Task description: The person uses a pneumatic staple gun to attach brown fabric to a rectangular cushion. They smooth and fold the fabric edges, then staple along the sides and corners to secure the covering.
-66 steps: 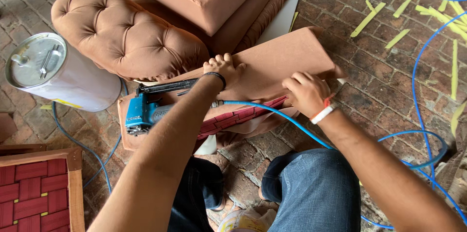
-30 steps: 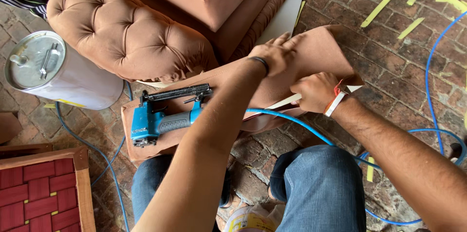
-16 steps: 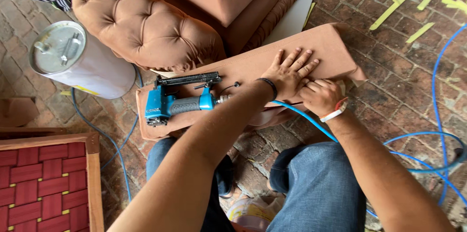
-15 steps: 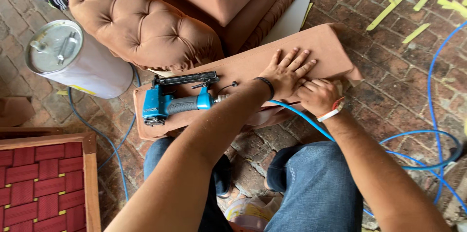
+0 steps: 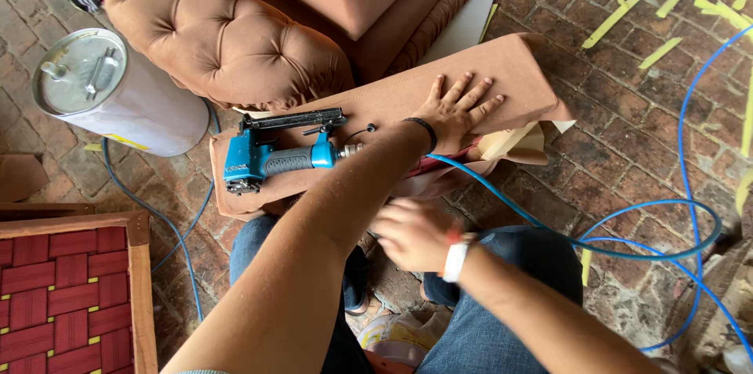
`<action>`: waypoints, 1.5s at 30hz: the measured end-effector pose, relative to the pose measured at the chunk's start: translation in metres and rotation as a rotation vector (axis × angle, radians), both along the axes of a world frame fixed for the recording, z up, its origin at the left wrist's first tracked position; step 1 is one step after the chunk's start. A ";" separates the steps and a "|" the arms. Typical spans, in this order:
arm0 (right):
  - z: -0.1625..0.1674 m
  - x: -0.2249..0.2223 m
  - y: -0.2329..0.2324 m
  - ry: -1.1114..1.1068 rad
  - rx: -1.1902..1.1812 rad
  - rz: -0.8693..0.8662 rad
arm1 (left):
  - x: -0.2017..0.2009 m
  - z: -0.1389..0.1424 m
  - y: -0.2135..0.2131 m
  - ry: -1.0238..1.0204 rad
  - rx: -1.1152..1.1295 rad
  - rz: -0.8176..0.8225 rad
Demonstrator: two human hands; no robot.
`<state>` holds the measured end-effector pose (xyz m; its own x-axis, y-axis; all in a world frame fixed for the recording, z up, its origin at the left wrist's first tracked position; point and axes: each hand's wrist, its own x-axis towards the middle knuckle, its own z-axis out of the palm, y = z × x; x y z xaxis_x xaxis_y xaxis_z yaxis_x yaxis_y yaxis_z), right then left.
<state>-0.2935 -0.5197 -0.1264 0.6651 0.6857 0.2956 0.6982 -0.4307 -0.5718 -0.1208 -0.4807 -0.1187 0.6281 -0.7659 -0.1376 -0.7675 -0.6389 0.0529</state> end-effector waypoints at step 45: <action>-0.075 -0.010 -0.095 0.397 1.198 -0.982 | -0.030 -0.012 0.028 0.052 0.044 0.123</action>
<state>-0.3038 -0.6150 -0.2014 0.8506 -0.5249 0.0329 0.1655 0.2079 -0.9640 -0.1512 -0.4532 -0.1312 0.7080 -0.6760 -0.2042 -0.6802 -0.7306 0.0601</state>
